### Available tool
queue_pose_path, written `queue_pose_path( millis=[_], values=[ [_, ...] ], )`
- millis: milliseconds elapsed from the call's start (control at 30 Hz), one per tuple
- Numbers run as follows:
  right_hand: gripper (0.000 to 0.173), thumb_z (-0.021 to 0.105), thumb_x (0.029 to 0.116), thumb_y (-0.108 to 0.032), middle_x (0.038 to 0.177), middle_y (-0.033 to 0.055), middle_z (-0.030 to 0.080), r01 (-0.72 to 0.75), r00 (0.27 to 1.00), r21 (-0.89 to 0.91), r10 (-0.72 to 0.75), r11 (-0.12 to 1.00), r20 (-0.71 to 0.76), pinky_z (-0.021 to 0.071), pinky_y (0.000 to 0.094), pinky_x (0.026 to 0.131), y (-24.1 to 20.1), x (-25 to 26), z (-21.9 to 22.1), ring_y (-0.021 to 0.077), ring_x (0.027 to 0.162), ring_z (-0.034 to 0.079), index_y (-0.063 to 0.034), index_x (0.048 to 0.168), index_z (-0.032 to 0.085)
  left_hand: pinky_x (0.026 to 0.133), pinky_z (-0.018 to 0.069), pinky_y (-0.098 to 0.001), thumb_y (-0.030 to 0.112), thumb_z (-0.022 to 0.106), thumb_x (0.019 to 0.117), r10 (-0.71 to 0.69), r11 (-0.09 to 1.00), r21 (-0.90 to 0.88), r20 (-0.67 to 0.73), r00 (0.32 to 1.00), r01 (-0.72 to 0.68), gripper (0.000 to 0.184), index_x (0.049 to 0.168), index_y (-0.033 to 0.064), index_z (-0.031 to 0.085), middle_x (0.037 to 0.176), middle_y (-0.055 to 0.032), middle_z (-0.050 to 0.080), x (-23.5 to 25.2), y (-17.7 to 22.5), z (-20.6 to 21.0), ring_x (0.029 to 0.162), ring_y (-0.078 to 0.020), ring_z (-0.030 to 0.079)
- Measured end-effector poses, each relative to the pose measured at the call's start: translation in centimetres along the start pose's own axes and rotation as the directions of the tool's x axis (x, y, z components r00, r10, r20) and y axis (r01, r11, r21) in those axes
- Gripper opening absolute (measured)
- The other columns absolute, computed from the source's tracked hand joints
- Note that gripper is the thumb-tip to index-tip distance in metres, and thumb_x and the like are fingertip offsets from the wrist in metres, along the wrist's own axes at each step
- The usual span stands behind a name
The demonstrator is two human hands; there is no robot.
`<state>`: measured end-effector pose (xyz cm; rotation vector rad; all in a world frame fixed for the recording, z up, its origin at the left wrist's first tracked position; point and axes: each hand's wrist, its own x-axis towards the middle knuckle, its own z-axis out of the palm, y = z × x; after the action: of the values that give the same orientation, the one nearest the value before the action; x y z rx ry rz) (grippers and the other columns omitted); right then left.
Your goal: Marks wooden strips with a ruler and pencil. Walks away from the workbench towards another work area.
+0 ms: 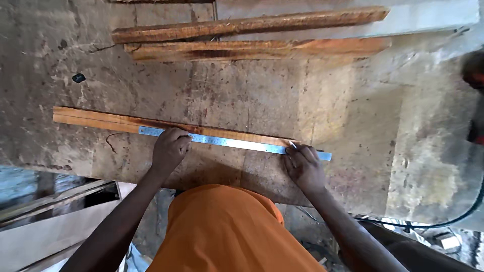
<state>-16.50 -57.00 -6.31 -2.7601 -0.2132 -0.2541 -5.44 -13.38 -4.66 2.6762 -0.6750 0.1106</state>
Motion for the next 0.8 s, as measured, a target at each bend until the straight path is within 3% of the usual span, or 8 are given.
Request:
queue_pose_path(
  millis=[267, 400, 600, 800],
  values=[
    [0.024, 0.060, 0.0996, -0.018, 0.115, 0.0184, 0.068, -0.006, 0.999, 0.049, 0.004, 0.999, 0.043, 0.0527, 0.0490, 0.096, 0.19, 0.33, -0.30, 0.0366, 0.113, 0.063, -0.0012, 0.109, 0.075, 0.104, 0.0514, -0.0409, 0.021, 0.066, 0.0998, -0.034, 0.999, 0.007, 0.000, 0.999, 0.034, 0.016, 0.106, 0.0164, 0.080, 0.116, -0.0036, 0.073, -0.08, 0.12, 0.11, 0.117, -0.0226, 0.066],
    [0.025, 0.059, 0.1008, -0.016, 0.123, 0.0201, 0.067, -0.024, 0.995, 0.056, 0.019, 0.998, 0.093, 0.0516, 0.0524, 0.099, -0.02, 0.42, -0.68, 0.0390, 0.117, 0.062, -0.0003, 0.112, 0.075, 0.104, 0.0521, -0.0396, 0.020, 0.066, 0.0986, -0.035, 0.999, 0.001, -0.019, 0.999, 0.035, 0.015, 0.104, 0.0156, 0.080, 0.115, -0.0033, 0.074, -0.08, 0.04, 0.16, 0.116, -0.0217, 0.067],
    [0.026, 0.059, 0.1006, -0.017, 0.122, 0.0226, 0.067, -0.048, 0.994, 0.061, 0.041, 0.997, 0.101, 0.0515, 0.0563, 0.095, -0.38, 0.64, -0.87, 0.0421, 0.115, 0.062, 0.0014, 0.111, 0.074, 0.105, 0.0515, -0.0380, 0.020, 0.065, 0.0997, -0.027, 1.000, 0.000, 0.002, 1.000, 0.027, 0.016, 0.105, 0.0165, 0.080, 0.115, -0.0021, 0.074, -0.08, -0.17, 0.13, 0.117, -0.0205, 0.066],
    [0.030, 0.056, 0.1029, -0.020, 0.125, 0.0239, 0.065, -0.034, 0.994, 0.062, 0.027, 0.998, 0.108, 0.0498, 0.0573, 0.098, -0.15, 0.24, -0.82, 0.0440, 0.119, 0.060, 0.0019, 0.115, 0.073, 0.108, 0.0491, -0.0403, 0.013, 0.062, 0.1001, -0.038, 0.999, 0.006, 0.036, 0.999, 0.038, 0.019, 0.109, 0.0149, 0.079, 0.118, -0.0037, 0.074, 0.02, 0.39, -0.30, 0.120, -0.0228, 0.065]
  ],
)
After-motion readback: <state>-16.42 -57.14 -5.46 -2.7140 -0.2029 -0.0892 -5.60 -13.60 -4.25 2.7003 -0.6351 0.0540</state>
